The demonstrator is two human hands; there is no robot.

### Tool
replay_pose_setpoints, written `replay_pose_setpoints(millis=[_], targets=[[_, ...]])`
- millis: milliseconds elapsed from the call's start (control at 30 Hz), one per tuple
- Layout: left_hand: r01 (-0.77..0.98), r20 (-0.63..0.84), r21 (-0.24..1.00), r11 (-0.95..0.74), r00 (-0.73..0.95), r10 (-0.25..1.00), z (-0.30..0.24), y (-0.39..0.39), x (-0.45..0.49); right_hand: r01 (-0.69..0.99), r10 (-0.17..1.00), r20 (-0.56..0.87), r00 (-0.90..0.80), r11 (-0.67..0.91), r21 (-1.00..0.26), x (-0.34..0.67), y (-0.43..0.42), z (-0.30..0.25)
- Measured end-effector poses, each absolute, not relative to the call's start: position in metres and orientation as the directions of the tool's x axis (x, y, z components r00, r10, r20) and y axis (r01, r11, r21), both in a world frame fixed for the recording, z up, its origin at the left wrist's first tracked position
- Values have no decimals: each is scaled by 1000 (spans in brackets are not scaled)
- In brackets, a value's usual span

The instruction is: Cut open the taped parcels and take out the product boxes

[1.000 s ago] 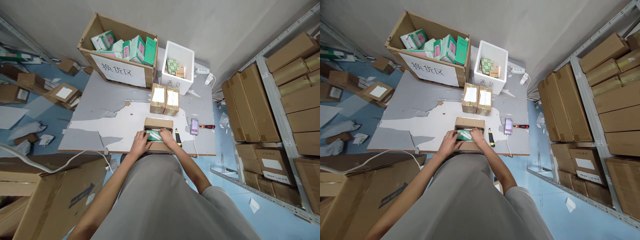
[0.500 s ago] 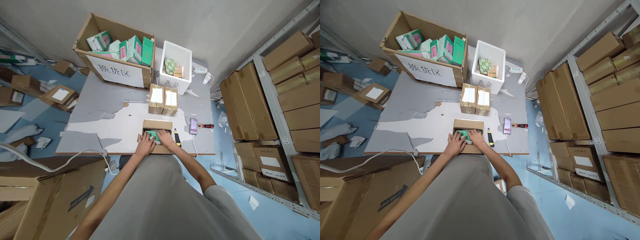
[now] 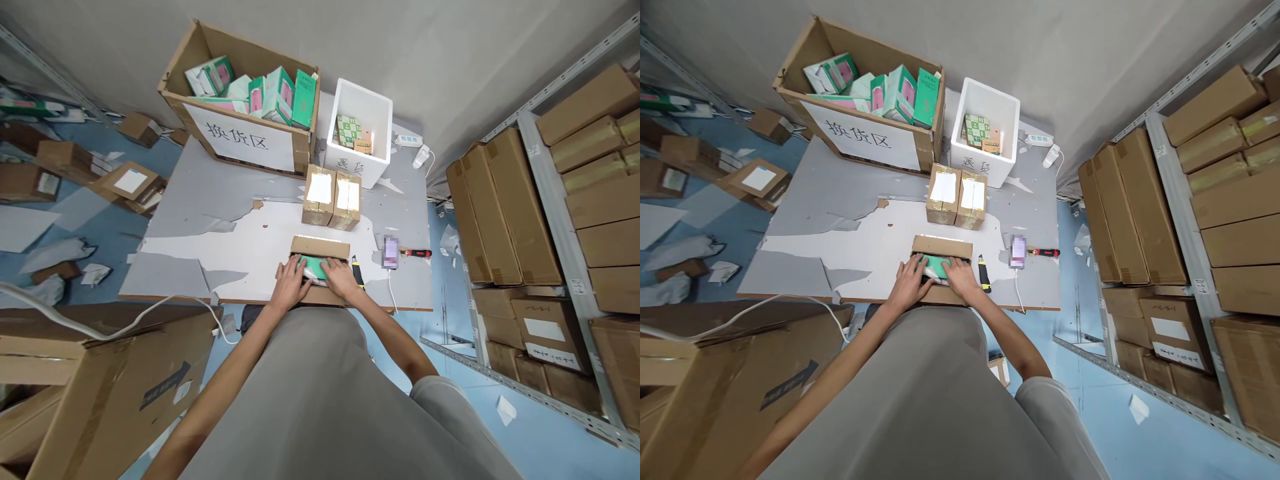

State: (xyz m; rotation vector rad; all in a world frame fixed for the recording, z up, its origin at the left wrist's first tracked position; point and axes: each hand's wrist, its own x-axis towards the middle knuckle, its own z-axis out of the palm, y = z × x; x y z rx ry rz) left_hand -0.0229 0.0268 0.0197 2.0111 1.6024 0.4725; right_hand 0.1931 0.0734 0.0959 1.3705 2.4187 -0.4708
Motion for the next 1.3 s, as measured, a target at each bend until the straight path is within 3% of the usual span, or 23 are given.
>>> replay_pose_setpoints(millis=[200,400,567,733,933,1000,1100,1200,1300], targets=[[620,116,751,-228,217,969,40,37,-34,883,847,-276,-455,389,-262,220,59,115],[561,162,795,-232,173,972,54,47,-40,857,953,-162,-255,145,-494,244,57,108],[650,107,707,-281,294,950,56,69,-26,775,985,-107,-137,39,-631,260,61,104],[691,40,646,-326,395,918,57,85,-3,733,988,-95,-121,25,-680,272,60,111],[662,-86,743,-94,234,968,45,93,-2,561,998,-65,26,-68,-825,285,64,128],[528,-129,849,30,152,980,46,95,-3,403,994,-80,68,-100,-910,284,67,136],[116,-271,959,257,126,954,57,96,1,84,979,-196,52,-200,-976,272,72,144],[-323,-370,823,467,318,873,75,95,5,-236,925,-373,-66,-378,-895,249,72,146],[-538,-336,652,534,426,840,91,95,3,-455,870,-455,-189,-488,-745,222,71,141]])
